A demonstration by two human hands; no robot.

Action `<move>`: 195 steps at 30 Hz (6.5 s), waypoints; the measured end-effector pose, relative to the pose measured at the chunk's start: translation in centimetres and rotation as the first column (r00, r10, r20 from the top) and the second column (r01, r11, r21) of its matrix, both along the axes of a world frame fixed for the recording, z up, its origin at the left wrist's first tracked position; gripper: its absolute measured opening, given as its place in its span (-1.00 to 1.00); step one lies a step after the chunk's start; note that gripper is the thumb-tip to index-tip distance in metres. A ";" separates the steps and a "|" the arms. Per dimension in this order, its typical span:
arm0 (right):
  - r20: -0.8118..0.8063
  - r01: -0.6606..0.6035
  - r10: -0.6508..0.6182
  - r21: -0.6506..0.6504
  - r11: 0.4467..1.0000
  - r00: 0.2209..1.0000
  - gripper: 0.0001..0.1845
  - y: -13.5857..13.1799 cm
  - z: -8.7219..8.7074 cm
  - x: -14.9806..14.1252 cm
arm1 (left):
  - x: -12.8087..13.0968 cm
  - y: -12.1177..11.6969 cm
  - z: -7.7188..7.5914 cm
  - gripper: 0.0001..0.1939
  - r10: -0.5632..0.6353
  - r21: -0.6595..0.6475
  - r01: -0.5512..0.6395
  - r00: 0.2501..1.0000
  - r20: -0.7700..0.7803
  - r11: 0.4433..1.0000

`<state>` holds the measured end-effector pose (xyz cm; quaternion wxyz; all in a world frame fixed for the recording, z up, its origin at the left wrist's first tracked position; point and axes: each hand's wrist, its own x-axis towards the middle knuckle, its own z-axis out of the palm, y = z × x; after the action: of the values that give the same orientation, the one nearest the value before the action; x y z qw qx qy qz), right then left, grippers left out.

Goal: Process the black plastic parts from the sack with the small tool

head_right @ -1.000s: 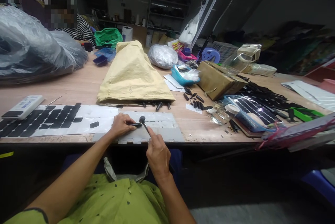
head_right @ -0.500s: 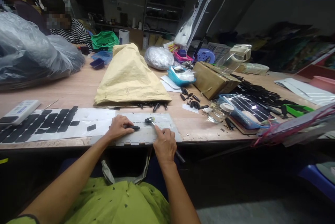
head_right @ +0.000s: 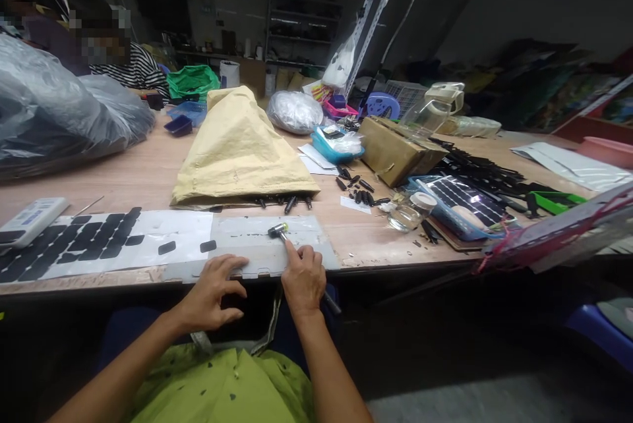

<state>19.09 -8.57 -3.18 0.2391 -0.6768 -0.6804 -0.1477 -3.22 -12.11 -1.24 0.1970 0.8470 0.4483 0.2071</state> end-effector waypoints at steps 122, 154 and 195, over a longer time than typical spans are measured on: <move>-0.055 0.056 -0.052 0.063 0.996 0.997 -0.65 5.3 -0.4 1.5 | 1.8 20.0 3.5 -0.84 0.402 0.148 -0.375 0.827 -0.393 0.915; -0.579 -0.462 0.367 -0.018 0.887 0.728 -0.58 -1.0 2.6 -2.2 | 0.9 8.9 0.4 -0.84 0.292 -0.093 -0.286 0.954 0.067 0.954; -0.581 -0.433 0.363 0.021 0.901 0.728 -0.60 -2.1 2.5 -2.9 | 1.0 9.0 0.9 -0.83 0.296 -0.162 -0.282 0.953 0.070 0.946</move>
<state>16.17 -10.65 -0.67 0.4182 -0.5401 -0.7133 0.1566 -2.19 -3.14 -0.35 0.2486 0.7442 0.5721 0.2388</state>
